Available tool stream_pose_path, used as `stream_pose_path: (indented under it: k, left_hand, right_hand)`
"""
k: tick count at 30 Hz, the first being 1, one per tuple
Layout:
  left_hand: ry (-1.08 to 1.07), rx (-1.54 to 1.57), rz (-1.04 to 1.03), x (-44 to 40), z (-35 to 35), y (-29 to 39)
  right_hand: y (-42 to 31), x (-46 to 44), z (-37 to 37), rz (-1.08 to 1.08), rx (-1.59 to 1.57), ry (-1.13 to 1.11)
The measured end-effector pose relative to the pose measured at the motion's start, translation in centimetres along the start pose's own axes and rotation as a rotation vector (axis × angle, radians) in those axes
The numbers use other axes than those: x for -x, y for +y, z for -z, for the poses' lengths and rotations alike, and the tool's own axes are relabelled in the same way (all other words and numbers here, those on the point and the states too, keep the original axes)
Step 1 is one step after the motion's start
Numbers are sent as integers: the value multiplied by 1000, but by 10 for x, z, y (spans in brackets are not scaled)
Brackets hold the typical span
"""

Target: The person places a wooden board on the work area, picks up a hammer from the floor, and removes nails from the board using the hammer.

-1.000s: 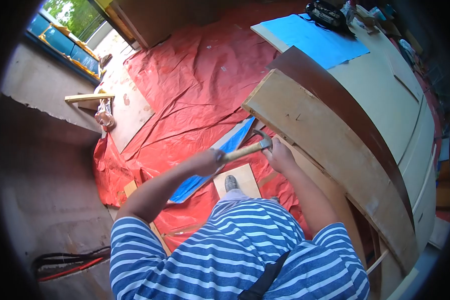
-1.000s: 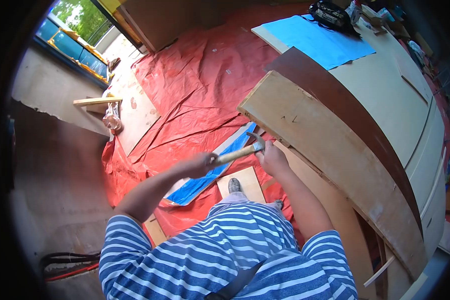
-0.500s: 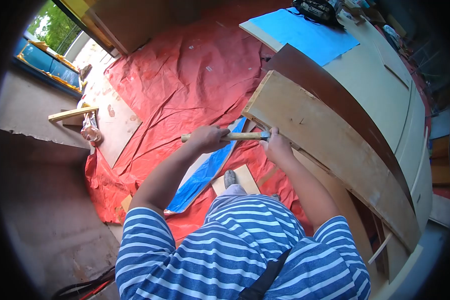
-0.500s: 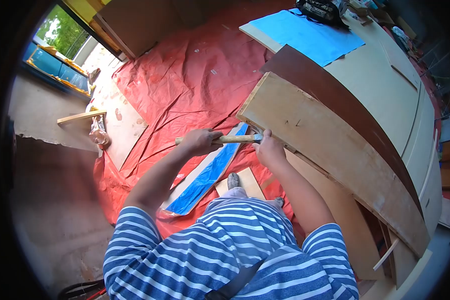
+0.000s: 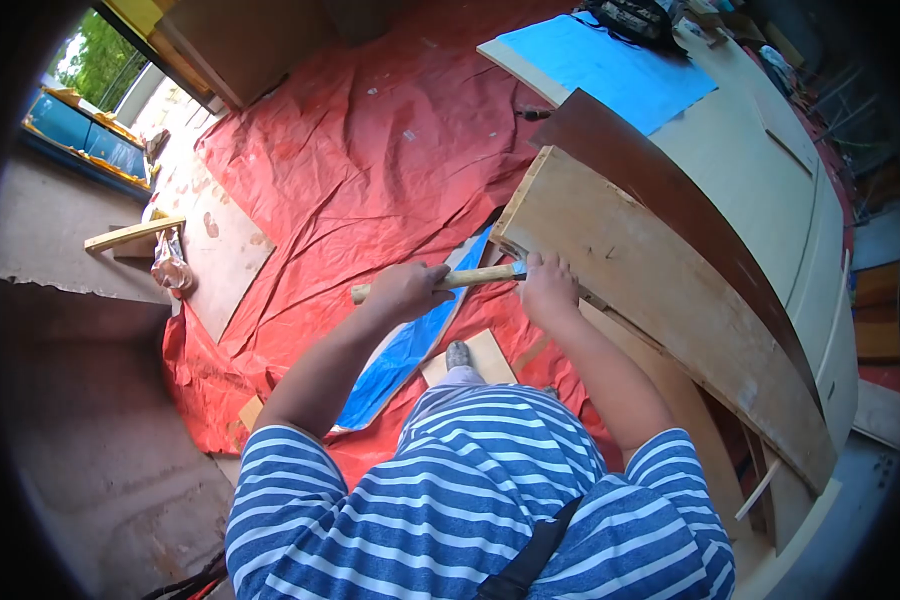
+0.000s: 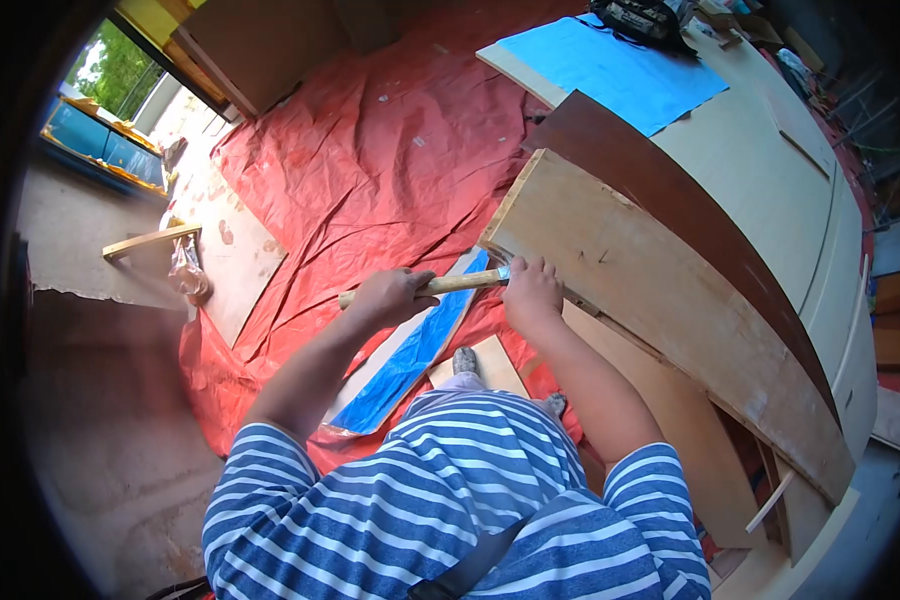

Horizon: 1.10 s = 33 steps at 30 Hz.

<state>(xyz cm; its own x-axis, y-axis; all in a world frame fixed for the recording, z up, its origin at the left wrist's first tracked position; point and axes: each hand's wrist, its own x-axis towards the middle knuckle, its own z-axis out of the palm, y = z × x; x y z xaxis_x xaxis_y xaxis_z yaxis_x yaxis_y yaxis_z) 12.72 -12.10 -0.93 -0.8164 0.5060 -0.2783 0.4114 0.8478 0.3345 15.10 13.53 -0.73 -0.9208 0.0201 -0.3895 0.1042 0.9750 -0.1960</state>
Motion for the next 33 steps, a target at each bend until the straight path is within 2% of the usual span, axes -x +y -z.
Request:
stream_pose_path:
  k: [4, 7, 12, 15, 19, 22, 25, 28, 29, 31, 33]
  left_hand:
    - [-27, 53, 132, 16, 1, 36]
    - [-17, 62, 175, 21, -2, 62]
    - [-58, 66, 253, 30, -6, 99]
    - [-212, 168, 162, 28, -7, 89]
    - [-436, 442, 247, 25, 37, 105]
    - [-491, 643, 238, 29, 44, 105]
    - [-526, 1335, 295, 36, 18, 80]
    - [-376, 1313, 359, 36, -6, 110]
    - [-353, 1352, 458, 36, -7, 124]
    - [-296, 1393, 521, 39, -12, 136]
    - [-166, 1279, 580, 46, -39, 203]
  right_hand:
    - [7, -11, -40, 29, 322, 337]
    - [25, -32, -56, 67, 304, 349]
    - [51, -44, -72, 256, 230, 415]
    - [68, -50, -80, 397, 170, 526]
    - [76, -54, -80, 501, 124, 577]
    - [81, -57, -83, 541, 101, 572]
    - [87, -65, -89, 581, 97, 589]
    - [98, -72, -99, 653, 52, 632]
    - [100, -73, -101, 663, 48, 633]
    - [103, -76, -102, 688, 41, 643]
    - [113, -76, -110, 728, -56, 653]
